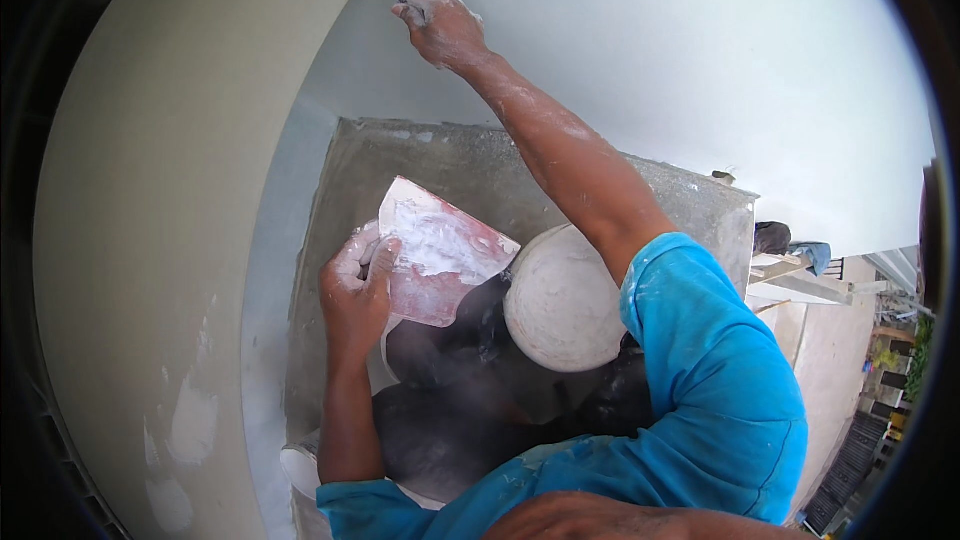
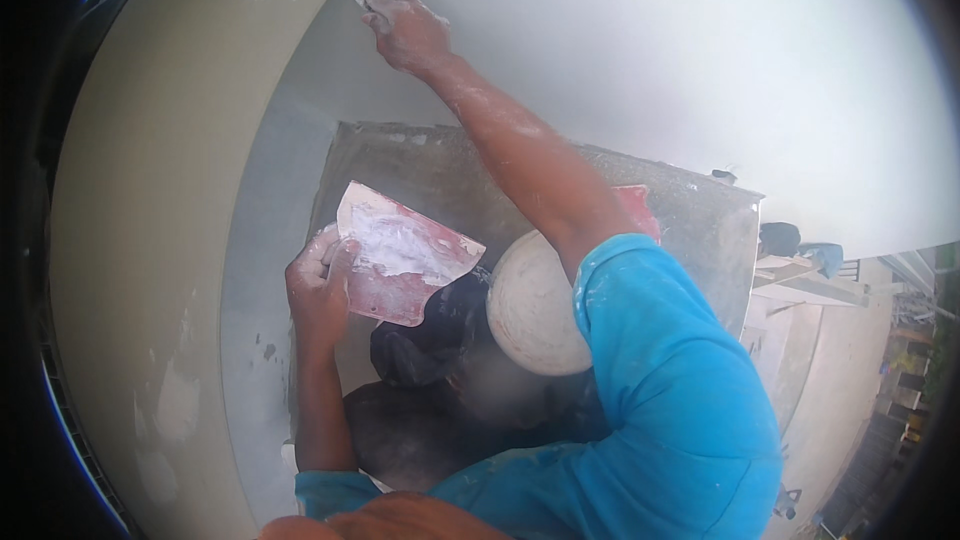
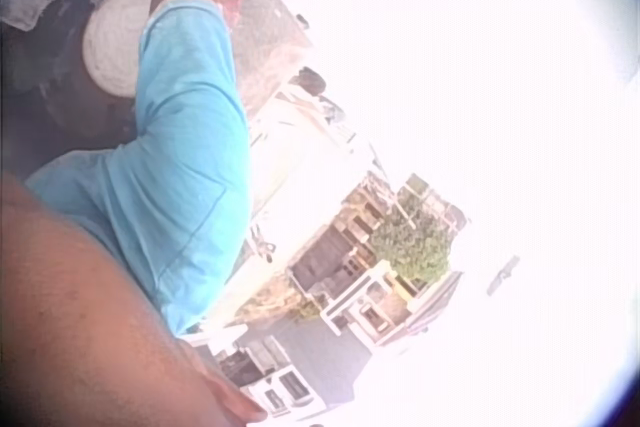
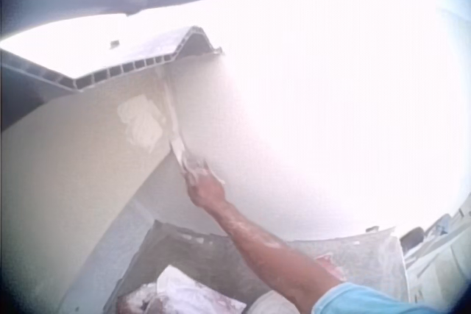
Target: The person scoops white plaster from a bucket using a small trowel and applies it to a curved wall with a larger trowel. They repeatedly smooth the surface and scrape excess material back into the bucket.
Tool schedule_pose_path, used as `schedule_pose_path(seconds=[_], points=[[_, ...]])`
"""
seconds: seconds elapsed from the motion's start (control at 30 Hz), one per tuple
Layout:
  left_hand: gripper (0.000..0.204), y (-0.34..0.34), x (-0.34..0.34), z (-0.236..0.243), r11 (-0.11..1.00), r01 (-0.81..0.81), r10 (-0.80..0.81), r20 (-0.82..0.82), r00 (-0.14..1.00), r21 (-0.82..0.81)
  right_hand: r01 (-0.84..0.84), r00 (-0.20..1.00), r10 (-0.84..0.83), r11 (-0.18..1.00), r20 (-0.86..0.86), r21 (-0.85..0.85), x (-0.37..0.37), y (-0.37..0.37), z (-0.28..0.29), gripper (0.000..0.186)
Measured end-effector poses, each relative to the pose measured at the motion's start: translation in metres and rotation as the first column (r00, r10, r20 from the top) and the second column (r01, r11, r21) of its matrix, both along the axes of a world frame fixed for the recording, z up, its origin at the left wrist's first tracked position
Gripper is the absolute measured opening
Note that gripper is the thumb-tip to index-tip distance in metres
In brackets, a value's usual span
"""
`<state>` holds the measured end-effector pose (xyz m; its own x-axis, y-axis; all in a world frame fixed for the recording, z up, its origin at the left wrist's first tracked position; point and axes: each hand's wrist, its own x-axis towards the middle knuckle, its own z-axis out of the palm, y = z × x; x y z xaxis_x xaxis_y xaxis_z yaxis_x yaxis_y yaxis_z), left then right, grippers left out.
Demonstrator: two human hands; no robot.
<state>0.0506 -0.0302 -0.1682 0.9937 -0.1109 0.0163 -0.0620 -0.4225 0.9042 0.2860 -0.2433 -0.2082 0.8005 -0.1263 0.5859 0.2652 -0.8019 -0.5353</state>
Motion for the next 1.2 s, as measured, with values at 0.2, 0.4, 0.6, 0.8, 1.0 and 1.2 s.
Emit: schedule_pose_path(seconds=[0.2, 0.4, 0.6, 0.8, 1.0, 1.2], points=[[0.035, 0.024, 0.008, -0.017, 0.853, -0.155, 0.038, -0.237, 0.971, -0.499, -0.472, 0.673, 0.715, 0.612, -0.189, 0.635, -0.083, -0.046, 0.02, 0.067], [0.035, 0.009, 0.015, -0.034, 0.634, -0.169, -0.128, -0.317, 0.94, -0.755, -0.682, 0.547, 0.809, 0.579, -0.214, 0.447, -0.164, -0.04, -0.016, 0.059], [0.035, 0.008, 0.011, -0.034, 0.637, -0.16, -0.093, -0.281, 0.955, -0.754, -0.742, 0.431, 0.875, 0.483, -0.22, 0.465, -0.174, -0.03, -0.024, 0.045], [0.032, 0.01, 0.017, -0.034, 0.677, -0.094, -0.114, -0.23, 0.966, -0.73, -0.837, 0.416, 0.899, 0.438, -0.139, 0.328, -0.164, -0.051, -0.027, 0.046], [0.031, 0.013, 0.017, -0.033, 0.686, -0.046, -0.139, -0.192, 0.972, -0.727, -0.83, 0.462, 0.861, 0.504, -0.211, 0.239, -0.169, -0.058, -0.018, 0.047], [0.033, 0.014, 0.012, -0.021, 0.639, -0.054, -0.075, -0.132, 0.988, -0.767, -0.809, 0.437, 0.785, 0.556, -0.439, 0.19, -0.174, -0.071, -0.016, 0.049]])
